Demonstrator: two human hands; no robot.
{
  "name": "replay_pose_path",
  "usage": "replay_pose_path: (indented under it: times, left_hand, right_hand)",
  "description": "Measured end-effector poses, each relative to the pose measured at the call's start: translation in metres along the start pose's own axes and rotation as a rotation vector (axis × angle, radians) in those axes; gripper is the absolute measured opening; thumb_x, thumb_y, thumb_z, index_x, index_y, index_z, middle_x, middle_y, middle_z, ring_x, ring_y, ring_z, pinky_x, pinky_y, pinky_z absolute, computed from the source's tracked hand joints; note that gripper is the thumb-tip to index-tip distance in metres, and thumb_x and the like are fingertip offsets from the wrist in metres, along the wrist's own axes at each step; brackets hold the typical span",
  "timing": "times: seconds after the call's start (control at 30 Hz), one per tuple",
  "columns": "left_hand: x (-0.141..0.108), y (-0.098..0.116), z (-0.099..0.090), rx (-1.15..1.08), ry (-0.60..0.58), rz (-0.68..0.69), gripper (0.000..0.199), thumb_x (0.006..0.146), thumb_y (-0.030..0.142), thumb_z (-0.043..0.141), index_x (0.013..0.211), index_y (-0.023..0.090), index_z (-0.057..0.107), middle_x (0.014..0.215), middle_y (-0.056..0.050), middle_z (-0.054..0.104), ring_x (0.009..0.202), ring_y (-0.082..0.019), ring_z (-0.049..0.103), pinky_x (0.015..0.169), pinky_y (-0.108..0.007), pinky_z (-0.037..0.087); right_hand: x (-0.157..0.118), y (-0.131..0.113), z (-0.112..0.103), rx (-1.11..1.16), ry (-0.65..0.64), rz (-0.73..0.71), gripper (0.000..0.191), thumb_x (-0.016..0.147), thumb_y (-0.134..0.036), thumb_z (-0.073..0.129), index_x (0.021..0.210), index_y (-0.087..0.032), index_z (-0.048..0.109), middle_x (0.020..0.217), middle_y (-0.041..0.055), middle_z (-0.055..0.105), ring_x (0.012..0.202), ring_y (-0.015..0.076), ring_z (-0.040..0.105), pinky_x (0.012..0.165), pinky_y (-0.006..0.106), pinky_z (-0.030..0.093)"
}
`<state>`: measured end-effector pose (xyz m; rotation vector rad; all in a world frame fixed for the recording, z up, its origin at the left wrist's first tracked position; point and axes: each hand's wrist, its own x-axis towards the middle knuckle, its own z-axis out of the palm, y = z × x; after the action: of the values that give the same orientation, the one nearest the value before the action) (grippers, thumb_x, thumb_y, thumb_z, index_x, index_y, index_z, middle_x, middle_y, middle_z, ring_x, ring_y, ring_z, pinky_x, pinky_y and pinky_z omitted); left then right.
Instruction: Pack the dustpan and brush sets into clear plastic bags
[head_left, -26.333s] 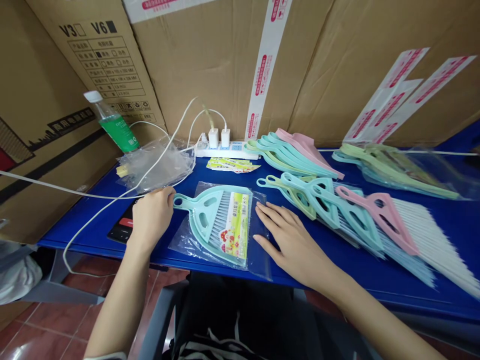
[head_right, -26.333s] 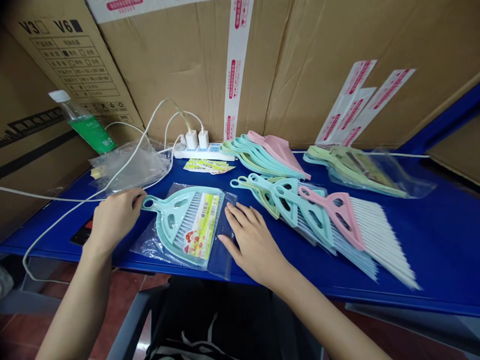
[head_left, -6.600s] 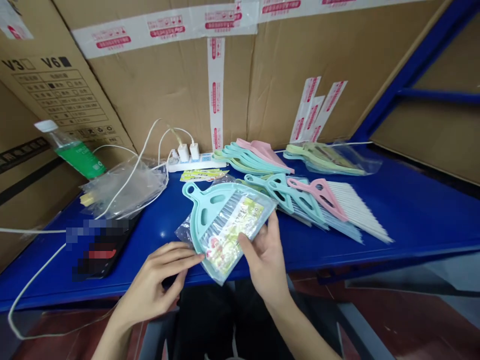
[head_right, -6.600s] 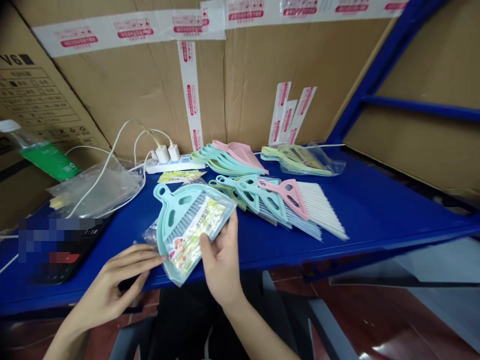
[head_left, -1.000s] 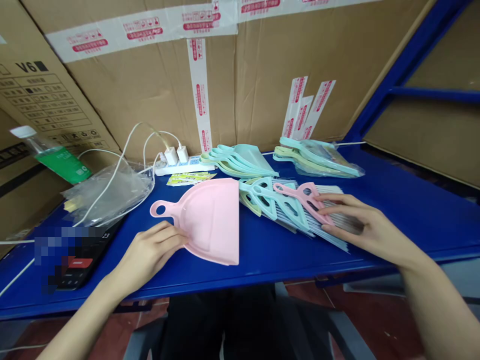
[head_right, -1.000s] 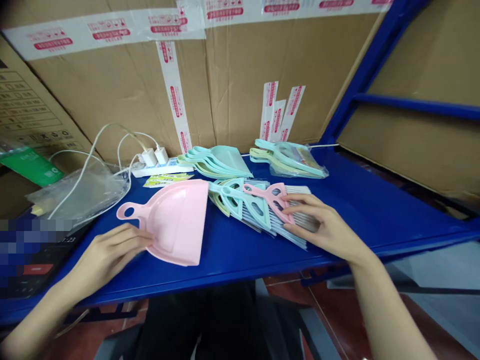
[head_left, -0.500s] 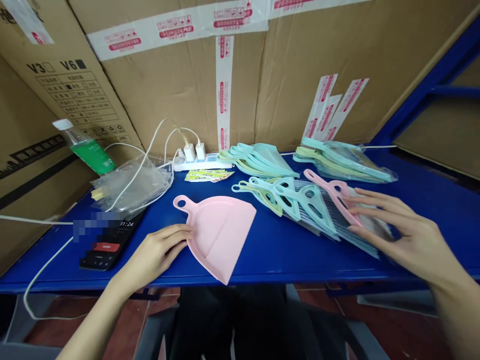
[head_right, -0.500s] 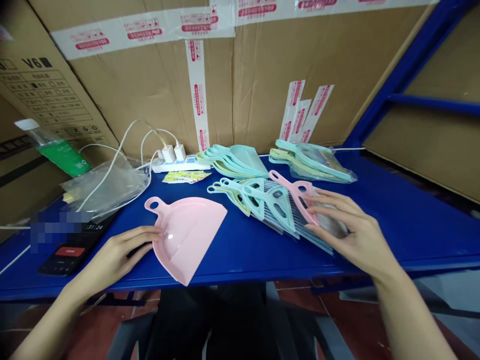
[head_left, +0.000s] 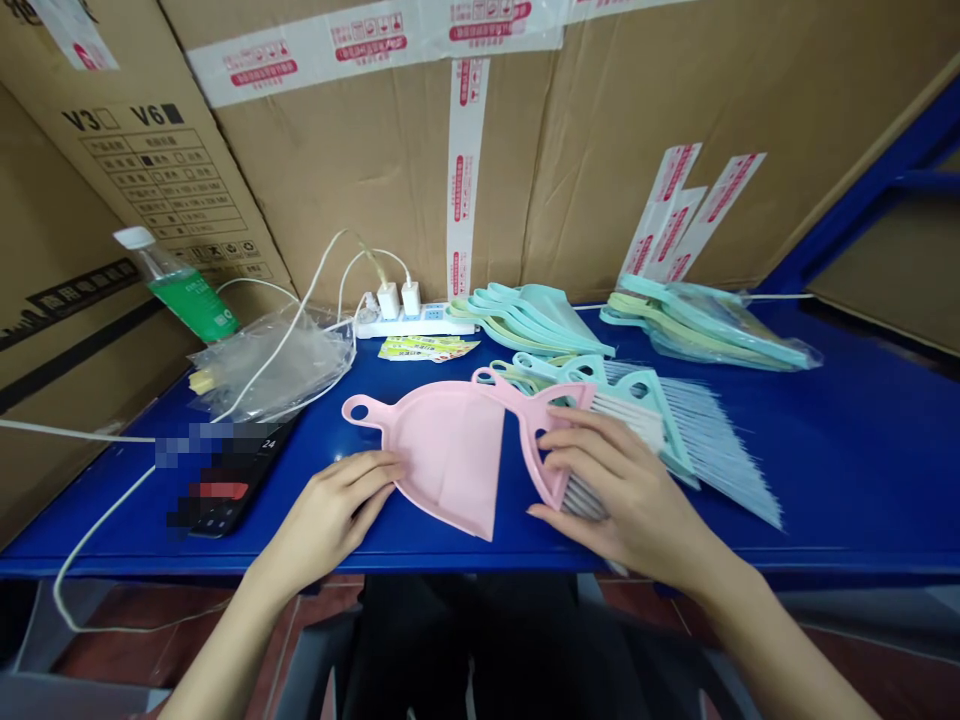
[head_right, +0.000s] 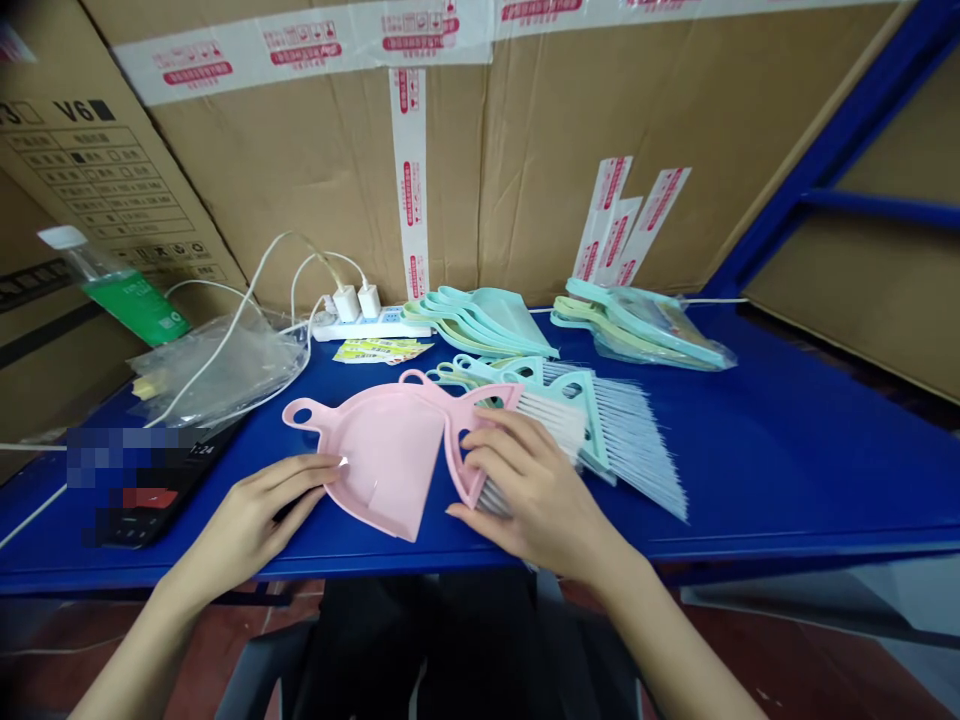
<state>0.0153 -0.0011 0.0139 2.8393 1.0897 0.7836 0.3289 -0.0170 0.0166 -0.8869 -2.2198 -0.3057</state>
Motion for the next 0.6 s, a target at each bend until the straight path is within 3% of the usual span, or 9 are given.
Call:
replay_pose_path:
  times: [0.27,0.47,0.6]
  left_hand:
    - [-0.001,-0.003,-0.001,-0.033,-0.090,0.079,0.037,0.100,0.014,0.037,0.127,0.024,0.061,0.127,-0.006,0.069,0.118,-0.018,0.065,0.100,-0.033,0.054]
    - [-0.001,0.002,0.002,-0.064,0.028,-0.069,0.028,0.099,0.020,0.043,0.123,0.021,0.057,0.126,-0.009,0.067,0.114,-0.016,0.066,0.097,-0.030,0.055]
    - [0.000,0.003,0.002,-0.087,0.034,-0.075,0.024,0.099,0.020,0.044,0.118,0.020,0.058,0.122,-0.009,0.068,0.110,-0.016,0.067,0.093,-0.028,0.056]
  right_hand:
    - [0.020,-0.017,0.022,0.126,-0.179,-0.039,0.019,0.083,-0.031,0.072,0.088,-0.017,0.060,0.095,0.0111,0.069,0.113,0.0340,0.057,0.092,0.048,0.051]
    - [0.031,-0.032,0.036,0.208,-0.262,-0.008,0.024,0.084,-0.039,0.071,0.085,-0.018,0.059,0.094,0.0095,0.066,0.110,0.0315,0.056,0.091,0.046,0.050]
    - [0.039,-0.040,0.043,0.239,-0.309,0.053,0.027,0.082,-0.041,0.074,0.081,-0.019,0.058,0.091,0.0072,0.064,0.102,0.0284,0.056,0.088,0.043,0.050]
